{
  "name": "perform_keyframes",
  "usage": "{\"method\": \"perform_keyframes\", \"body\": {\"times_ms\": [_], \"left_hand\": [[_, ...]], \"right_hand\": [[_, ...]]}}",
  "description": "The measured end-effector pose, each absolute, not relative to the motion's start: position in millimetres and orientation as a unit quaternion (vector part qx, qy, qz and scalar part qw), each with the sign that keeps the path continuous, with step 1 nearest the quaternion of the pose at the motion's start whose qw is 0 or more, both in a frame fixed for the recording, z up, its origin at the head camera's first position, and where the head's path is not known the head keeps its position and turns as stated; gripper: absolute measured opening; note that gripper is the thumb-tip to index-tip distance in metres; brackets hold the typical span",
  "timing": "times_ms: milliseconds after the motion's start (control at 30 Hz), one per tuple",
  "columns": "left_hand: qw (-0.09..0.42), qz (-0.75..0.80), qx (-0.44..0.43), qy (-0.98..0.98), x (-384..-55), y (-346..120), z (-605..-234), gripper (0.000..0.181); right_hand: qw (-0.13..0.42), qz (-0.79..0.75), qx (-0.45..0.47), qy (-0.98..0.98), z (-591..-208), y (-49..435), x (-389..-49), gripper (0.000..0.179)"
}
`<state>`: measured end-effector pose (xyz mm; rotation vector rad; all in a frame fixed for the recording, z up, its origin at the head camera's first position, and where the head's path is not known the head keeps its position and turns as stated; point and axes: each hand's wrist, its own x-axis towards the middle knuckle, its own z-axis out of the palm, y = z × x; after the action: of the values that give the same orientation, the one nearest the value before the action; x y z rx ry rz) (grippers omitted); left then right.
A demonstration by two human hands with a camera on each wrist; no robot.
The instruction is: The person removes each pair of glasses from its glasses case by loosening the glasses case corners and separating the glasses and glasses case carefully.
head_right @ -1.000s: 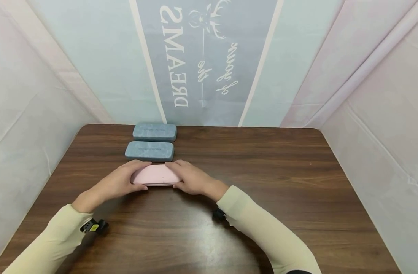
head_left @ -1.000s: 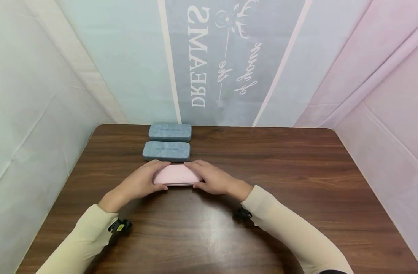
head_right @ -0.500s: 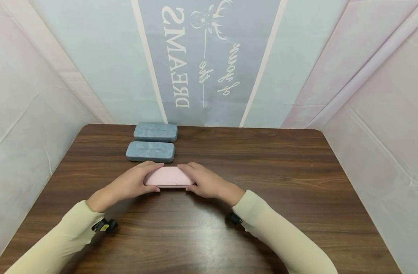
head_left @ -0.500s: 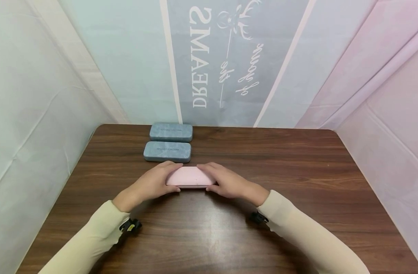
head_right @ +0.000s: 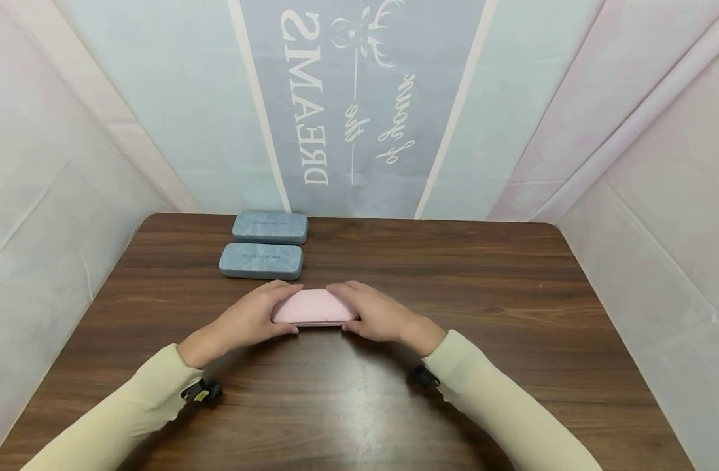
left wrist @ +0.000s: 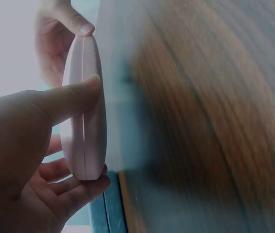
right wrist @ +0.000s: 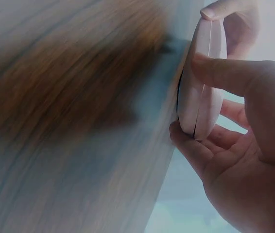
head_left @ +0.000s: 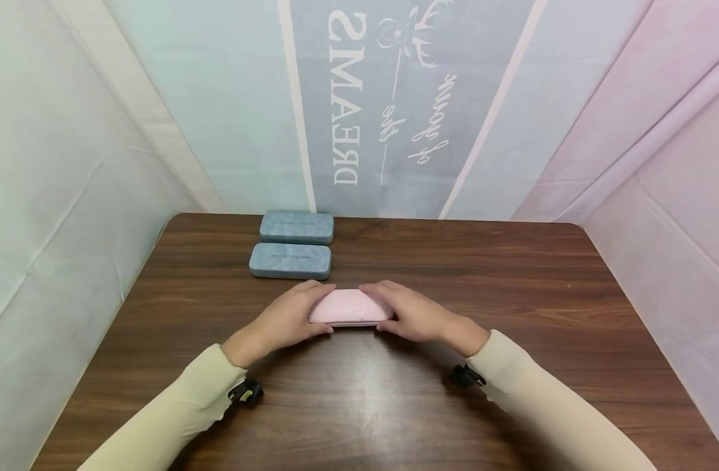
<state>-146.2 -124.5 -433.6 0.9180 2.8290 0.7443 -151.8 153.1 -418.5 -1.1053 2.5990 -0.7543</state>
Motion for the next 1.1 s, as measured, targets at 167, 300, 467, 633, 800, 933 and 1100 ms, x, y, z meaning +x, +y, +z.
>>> {"method": "perform_keyframes", "body": {"times_ms": [167,300,467,633,800,933,1100], "left_hand": [[0.036,0.241,0.305,0.921,-145,-114,-434,0.075],[0.032,0.245,0.311,0.918,-146,-105,-435,0.074],[0.028,0.252,0.316,0.914,-147,-92,-436,0.074],[0.030,0.267,0.316,0.910,-149,-79,-438,0.074],[0.038,0.279,0.310,0.908,-151,-68,-442,0.074],[0.045,0.284,0.310,0.906,-153,-61,-445,0.075],[0.045,0.295,0.311,0.902,-156,-55,-448,0.075]], "right_hand": [[0.111,-0.255,-0.369,0.887,-419,165,-150,0.069],[0.100,-0.257,-0.361,0.891,-420,177,-148,0.070],[0.089,-0.258,-0.361,0.892,-421,192,-147,0.070],[0.091,-0.269,-0.355,0.891,-422,206,-147,0.071],[0.088,-0.272,-0.352,0.891,-424,217,-149,0.071],[0.080,-0.275,-0.349,0.892,-428,224,-148,0.071],[0.078,-0.284,-0.331,0.896,-431,230,-148,0.071]]}}
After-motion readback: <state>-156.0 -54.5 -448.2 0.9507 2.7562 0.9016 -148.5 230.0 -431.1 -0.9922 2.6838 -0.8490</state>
